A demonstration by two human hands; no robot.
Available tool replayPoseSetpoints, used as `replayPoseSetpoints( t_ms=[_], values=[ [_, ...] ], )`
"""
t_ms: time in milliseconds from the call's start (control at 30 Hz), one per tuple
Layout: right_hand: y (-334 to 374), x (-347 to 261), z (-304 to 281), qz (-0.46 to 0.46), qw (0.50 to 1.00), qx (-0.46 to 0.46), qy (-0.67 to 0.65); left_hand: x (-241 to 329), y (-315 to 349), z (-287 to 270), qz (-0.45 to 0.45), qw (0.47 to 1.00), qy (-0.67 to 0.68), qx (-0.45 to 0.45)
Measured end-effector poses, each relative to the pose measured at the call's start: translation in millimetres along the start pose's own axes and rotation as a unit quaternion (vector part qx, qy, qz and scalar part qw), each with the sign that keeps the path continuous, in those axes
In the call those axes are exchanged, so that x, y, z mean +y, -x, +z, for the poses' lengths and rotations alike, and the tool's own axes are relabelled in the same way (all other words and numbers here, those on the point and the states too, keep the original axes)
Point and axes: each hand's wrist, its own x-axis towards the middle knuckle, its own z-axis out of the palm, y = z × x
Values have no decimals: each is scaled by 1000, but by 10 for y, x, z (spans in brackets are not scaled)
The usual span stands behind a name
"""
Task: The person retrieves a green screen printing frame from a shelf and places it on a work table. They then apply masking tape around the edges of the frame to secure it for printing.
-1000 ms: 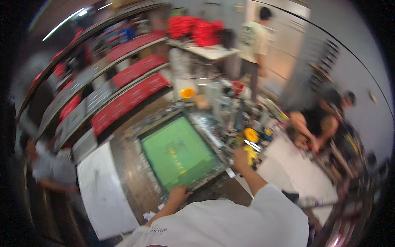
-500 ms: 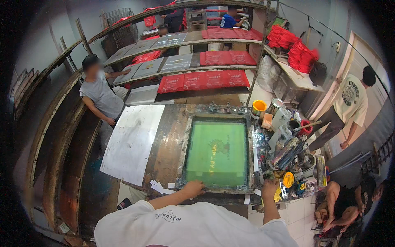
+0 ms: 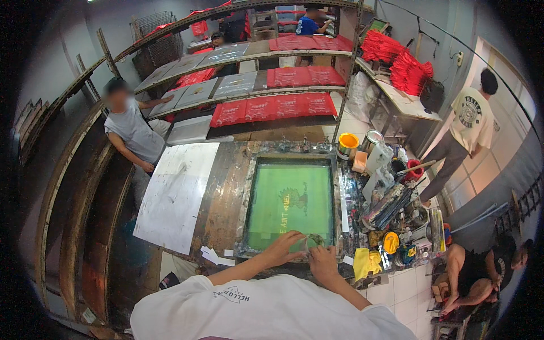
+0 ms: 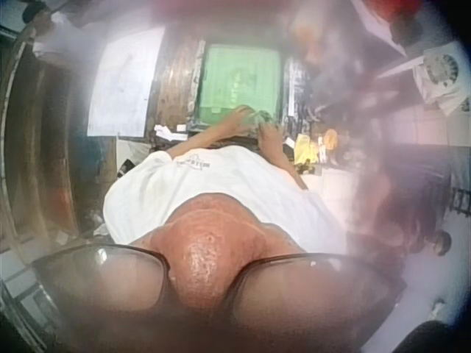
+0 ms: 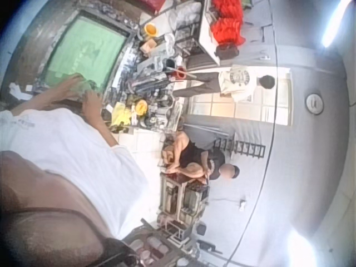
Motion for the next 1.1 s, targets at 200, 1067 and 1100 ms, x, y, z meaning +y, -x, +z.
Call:
replayPoseSetpoints(
  t_ms=[200,1067,1100],
  values=[
    [-144,-268,15,20,997,60,-32,-82,36,13,26,997,-15,66],
    [-460,-507,266,242,880,-38,-408,-219,277,-514,82,993,77,41],
    [-551,-634,36,237,893,-31,-380,-189,259,-553,71,993,83,53]
  ],
)
